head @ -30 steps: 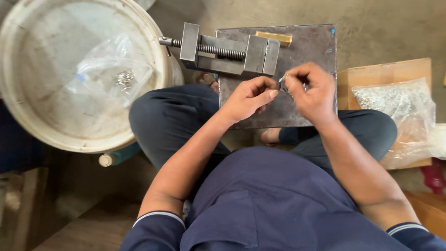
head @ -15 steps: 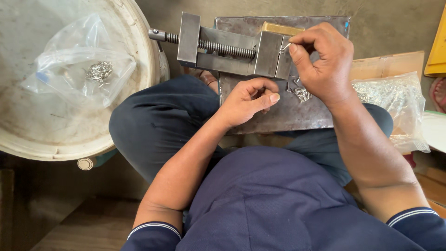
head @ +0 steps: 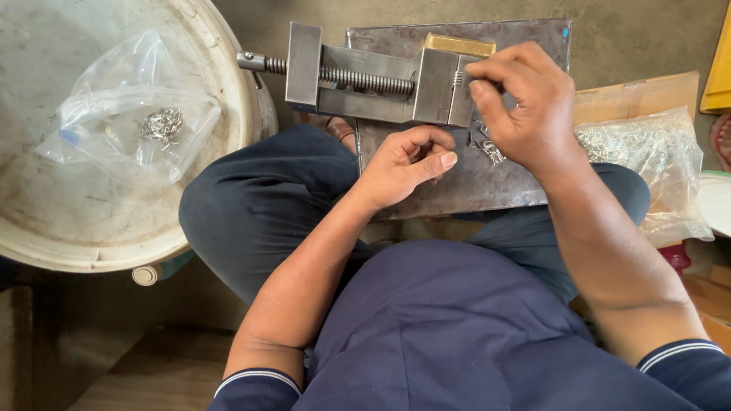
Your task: The person sits cross-legged and uses a bench vise to assemble small metal fasteners. They pick up individual pins and nuts, place them into the vise jaws, and tighten the screw to secure them. The person occasionally adjusts the vise and handles a small wooden block during the process.
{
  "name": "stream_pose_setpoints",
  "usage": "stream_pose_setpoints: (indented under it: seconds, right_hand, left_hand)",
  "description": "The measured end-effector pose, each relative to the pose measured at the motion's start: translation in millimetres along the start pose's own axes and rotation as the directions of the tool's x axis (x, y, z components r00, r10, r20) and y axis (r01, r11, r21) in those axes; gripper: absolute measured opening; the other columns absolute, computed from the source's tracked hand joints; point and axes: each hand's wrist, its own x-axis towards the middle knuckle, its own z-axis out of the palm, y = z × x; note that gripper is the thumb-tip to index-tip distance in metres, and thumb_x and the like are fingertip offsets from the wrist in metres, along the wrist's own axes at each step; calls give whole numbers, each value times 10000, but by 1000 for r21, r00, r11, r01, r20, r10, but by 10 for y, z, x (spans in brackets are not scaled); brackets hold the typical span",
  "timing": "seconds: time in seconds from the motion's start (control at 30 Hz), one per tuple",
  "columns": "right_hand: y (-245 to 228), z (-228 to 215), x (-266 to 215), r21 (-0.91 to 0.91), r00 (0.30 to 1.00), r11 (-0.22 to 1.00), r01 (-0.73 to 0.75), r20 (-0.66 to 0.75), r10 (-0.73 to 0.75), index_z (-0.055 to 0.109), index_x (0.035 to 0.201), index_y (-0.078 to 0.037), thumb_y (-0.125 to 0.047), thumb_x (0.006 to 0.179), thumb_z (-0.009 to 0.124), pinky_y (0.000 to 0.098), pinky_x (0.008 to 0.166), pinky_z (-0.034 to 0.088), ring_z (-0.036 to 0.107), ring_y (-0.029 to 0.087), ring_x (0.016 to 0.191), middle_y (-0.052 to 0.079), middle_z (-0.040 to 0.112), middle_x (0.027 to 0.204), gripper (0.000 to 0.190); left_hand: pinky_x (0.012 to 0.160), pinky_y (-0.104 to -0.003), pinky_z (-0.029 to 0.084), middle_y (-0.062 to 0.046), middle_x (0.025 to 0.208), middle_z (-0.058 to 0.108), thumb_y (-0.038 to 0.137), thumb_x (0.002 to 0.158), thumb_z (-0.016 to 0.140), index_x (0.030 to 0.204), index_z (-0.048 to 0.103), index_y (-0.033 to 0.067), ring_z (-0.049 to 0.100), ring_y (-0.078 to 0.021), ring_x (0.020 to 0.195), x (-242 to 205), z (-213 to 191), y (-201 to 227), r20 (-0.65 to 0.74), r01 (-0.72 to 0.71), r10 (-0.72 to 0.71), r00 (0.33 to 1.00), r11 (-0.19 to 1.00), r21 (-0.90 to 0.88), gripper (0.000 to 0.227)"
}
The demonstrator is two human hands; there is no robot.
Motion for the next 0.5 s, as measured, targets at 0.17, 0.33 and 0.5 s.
stream_pose_setpoints:
  seconds: [0.17,0.33,0.5]
  right_hand:
    - [173,-132,-439,-22,995,997,-70,-79,68,713,1161,32,74,1045,674,292,787,560,668,221,905,149,667,1067,130]
    - [210,-76,-858,-115,971,964,-238,-19,238,744,1116,-13,-8,1021,734,327,748,545,667,229,844,127,676,1039,96]
    - [142,-55,-848,-296,990,945,-140,-9,144,764,1053,-73,-85,1026,775,381,769,529,674,278,898,77,672,948,31]
  left_hand:
    - [711,-253,509,17,895,627,129,1036,691,1152,668,-7,585,-75,782,3,-39,-77,-39,-5,6,999,1000,14,180]
    - [733,-266,536,13,907,600,118,1059,670,1168,651,0,589,-87,808,-7,-6,-62,-28,0,1,1000,999,35,162]
    - [730,-267,532,15,904,588,112,1059,662,1174,631,-4,579,-86,796,4,39,-41,-32,-13,16,999,997,80,166]
